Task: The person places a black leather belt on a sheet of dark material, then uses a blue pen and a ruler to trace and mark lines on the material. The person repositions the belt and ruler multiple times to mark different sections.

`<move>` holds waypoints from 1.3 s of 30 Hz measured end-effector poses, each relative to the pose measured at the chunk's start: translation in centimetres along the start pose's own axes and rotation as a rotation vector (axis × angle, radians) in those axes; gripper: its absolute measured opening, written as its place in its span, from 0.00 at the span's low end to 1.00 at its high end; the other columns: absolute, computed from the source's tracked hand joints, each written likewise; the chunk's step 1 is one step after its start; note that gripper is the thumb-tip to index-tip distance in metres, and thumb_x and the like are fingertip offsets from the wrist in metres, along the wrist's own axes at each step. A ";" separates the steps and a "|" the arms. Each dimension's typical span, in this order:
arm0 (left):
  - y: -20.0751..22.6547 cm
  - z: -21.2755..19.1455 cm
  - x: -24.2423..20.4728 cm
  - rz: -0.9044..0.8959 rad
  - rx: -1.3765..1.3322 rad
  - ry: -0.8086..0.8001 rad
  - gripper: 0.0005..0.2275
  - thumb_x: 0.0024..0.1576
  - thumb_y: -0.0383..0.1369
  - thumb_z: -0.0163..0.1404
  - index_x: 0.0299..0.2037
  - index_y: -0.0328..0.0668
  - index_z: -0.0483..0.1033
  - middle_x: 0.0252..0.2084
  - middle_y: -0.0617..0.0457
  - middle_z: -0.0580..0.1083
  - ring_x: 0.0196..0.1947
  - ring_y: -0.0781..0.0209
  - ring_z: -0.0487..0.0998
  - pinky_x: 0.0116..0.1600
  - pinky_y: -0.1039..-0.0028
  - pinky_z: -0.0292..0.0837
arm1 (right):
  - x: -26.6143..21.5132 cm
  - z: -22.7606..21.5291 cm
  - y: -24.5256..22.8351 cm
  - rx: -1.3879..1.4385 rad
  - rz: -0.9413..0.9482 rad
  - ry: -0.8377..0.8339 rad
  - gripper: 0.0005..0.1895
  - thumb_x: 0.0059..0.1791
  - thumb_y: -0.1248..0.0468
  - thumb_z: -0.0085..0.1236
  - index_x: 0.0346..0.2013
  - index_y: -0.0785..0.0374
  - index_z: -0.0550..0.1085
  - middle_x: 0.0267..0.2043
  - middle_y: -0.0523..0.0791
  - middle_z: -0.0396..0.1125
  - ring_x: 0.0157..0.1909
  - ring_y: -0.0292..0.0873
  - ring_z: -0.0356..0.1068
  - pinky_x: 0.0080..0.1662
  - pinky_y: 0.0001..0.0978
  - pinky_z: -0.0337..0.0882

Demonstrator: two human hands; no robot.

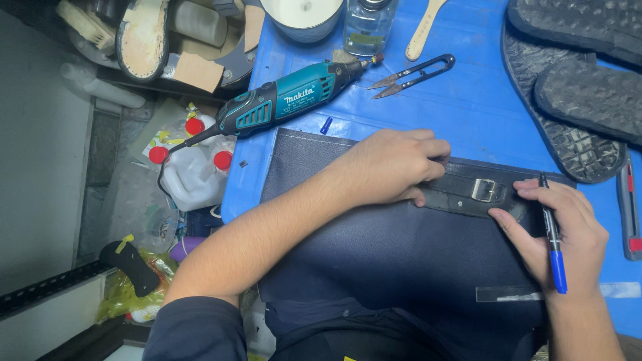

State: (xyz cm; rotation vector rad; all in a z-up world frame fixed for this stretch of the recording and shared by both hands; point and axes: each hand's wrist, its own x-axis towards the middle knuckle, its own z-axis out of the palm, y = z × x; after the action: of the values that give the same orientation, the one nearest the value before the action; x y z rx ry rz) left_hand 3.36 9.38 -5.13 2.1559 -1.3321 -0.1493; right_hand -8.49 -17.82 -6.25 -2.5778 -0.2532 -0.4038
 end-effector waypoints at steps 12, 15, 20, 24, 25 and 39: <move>3.2 2.6 0.7 0.031 0.320 0.019 0.16 0.54 0.33 0.52 0.53 0.55 0.80 0.66 0.55 0.69 0.50 0.52 0.75 0.35 0.69 0.80 | 0.4 -0.3 -0.6 0.047 -0.015 0.024 0.19 0.44 0.65 0.75 0.43 0.67 0.75 0.50 0.49 0.75 0.55 0.48 0.75 0.59 0.33 0.73; 3.7 3.5 1.1 0.003 0.374 -0.006 0.15 0.54 0.33 0.50 0.51 0.50 0.80 0.65 0.54 0.69 0.53 0.50 0.75 0.34 0.70 0.81 | 0.5 -0.4 -0.8 0.052 -0.017 0.026 0.21 0.42 0.66 0.75 0.45 0.67 0.75 0.49 0.50 0.74 0.54 0.49 0.75 0.58 0.36 0.72; 4.3 4.1 1.2 0.044 0.428 0.025 0.10 0.57 0.34 0.49 0.48 0.53 0.76 0.61 0.53 0.72 0.56 0.57 0.73 0.35 0.68 0.78 | 0.5 -0.7 -0.7 0.133 0.042 0.007 0.20 0.43 0.66 0.74 0.46 0.66 0.75 0.52 0.50 0.74 0.58 0.50 0.74 0.60 0.38 0.72; 2.8 2.7 1.5 0.149 0.399 -0.024 0.12 0.58 0.33 0.48 0.51 0.60 0.74 0.54 0.58 0.71 0.53 0.62 0.72 0.36 0.67 0.72 | 0.5 -1.4 -0.7 0.213 0.072 -0.033 0.18 0.44 0.68 0.70 0.46 0.66 0.75 0.54 0.50 0.74 0.60 0.50 0.73 0.61 0.39 0.72; 2.6 2.5 1.7 0.164 0.391 -0.070 0.13 0.59 0.32 0.48 0.52 0.62 0.74 0.52 0.58 0.71 0.52 0.63 0.72 0.35 0.68 0.70 | 0.5 -1.7 -0.6 0.198 0.064 -0.042 0.17 0.44 0.68 0.69 0.45 0.66 0.75 0.54 0.49 0.74 0.61 0.50 0.73 0.62 0.39 0.71; 2.1 4.2 4.4 0.275 0.329 -0.020 0.13 0.57 0.34 0.49 0.51 0.64 0.76 0.47 0.58 0.70 0.47 0.61 0.74 0.32 0.69 0.73 | 0.5 -2.3 -0.1 0.198 0.032 -0.055 0.16 0.42 0.68 0.69 0.43 0.66 0.75 0.54 0.47 0.75 0.61 0.50 0.71 0.61 0.40 0.70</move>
State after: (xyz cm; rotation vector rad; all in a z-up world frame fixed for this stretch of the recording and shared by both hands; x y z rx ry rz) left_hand 2.30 3.22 -6.52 2.2044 -1.7491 0.1694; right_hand -8.60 -18.90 -4.18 -2.3972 -0.2582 -0.2815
